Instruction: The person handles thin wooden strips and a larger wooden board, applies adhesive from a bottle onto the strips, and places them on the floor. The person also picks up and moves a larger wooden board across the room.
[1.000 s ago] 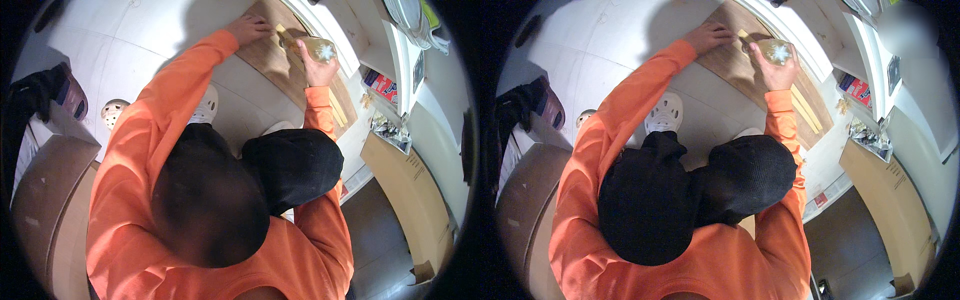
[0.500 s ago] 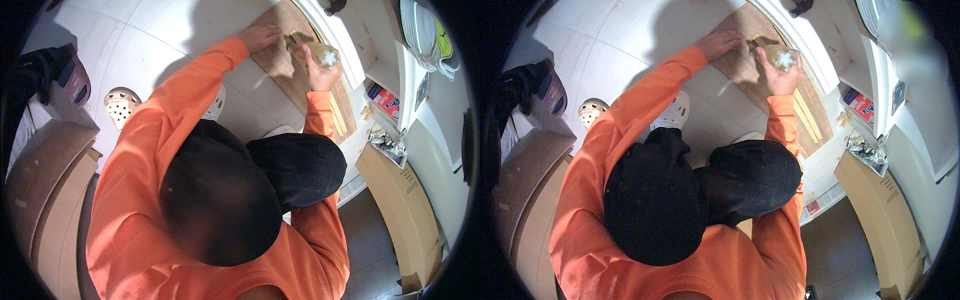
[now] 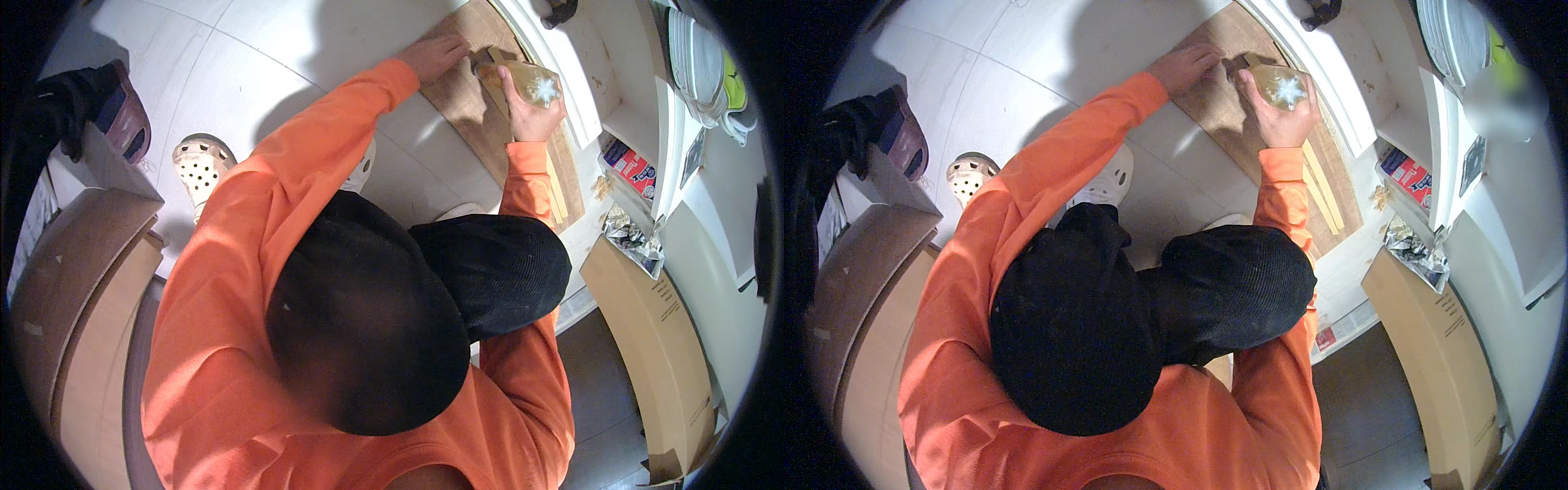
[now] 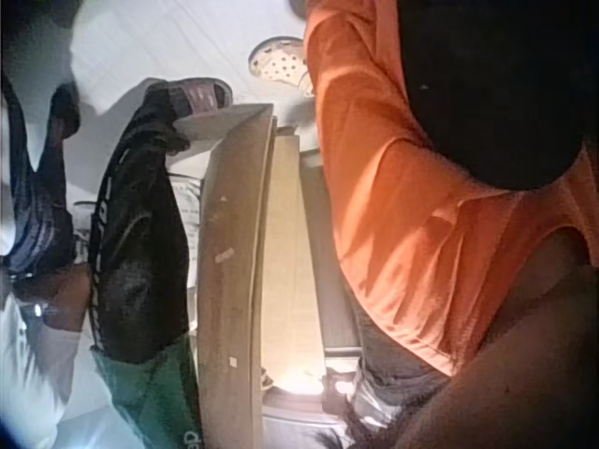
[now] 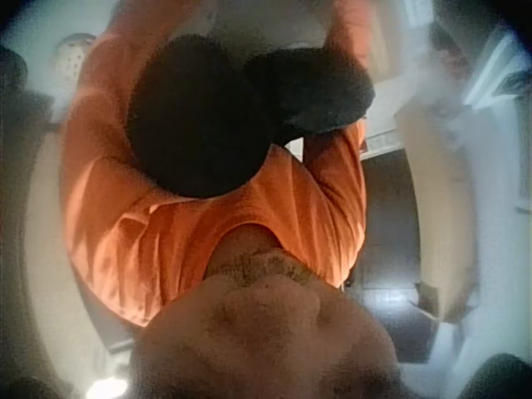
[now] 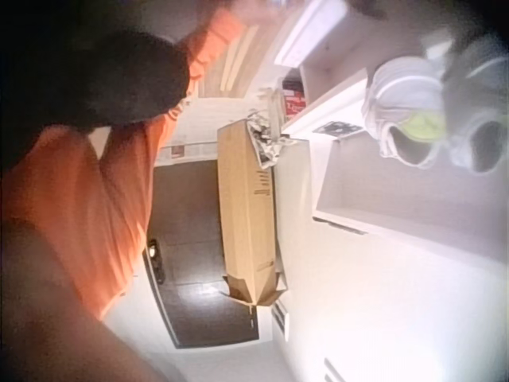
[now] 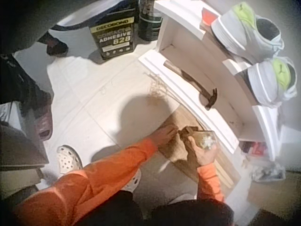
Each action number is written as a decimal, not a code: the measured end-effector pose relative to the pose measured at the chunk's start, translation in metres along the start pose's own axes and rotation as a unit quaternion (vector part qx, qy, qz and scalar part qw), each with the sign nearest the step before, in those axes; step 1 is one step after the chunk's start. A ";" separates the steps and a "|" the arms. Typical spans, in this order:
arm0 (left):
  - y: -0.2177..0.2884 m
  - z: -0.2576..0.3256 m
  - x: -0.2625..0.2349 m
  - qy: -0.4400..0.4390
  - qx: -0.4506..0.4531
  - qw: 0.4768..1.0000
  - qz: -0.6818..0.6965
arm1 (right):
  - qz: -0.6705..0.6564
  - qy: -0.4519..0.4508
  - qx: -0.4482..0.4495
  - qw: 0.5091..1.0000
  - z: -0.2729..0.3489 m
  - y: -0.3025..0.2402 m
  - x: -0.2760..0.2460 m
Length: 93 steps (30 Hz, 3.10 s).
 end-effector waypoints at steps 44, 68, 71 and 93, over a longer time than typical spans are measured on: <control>0.022 0.002 -0.002 -0.090 0.134 0.976 -0.148 | 0.089 -0.021 0.028 0.995 0.014 0.021 -0.042; 0.017 0.003 0.011 -0.145 0.161 0.956 -0.196 | 0.167 0.015 0.127 0.978 0.083 0.079 -0.137; 0.014 0.004 0.012 -0.159 0.155 0.955 -0.197 | 0.283 0.035 0.143 0.948 0.103 0.096 -0.183; 0.028 -0.001 -0.002 -0.177 0.142 0.953 -0.202 | 0.090 0.033 -0.018 0.995 0.008 -0.003 -0.031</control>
Point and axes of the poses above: each hand's wrist, its own z-axis away from the middle knuckle, its own x-axis out of the palm, y = z × x, the point moved 8 cm from there along -z, towards the middle knuckle, and after that the axes turned 5 degrees about y, right-handed, at the moved point
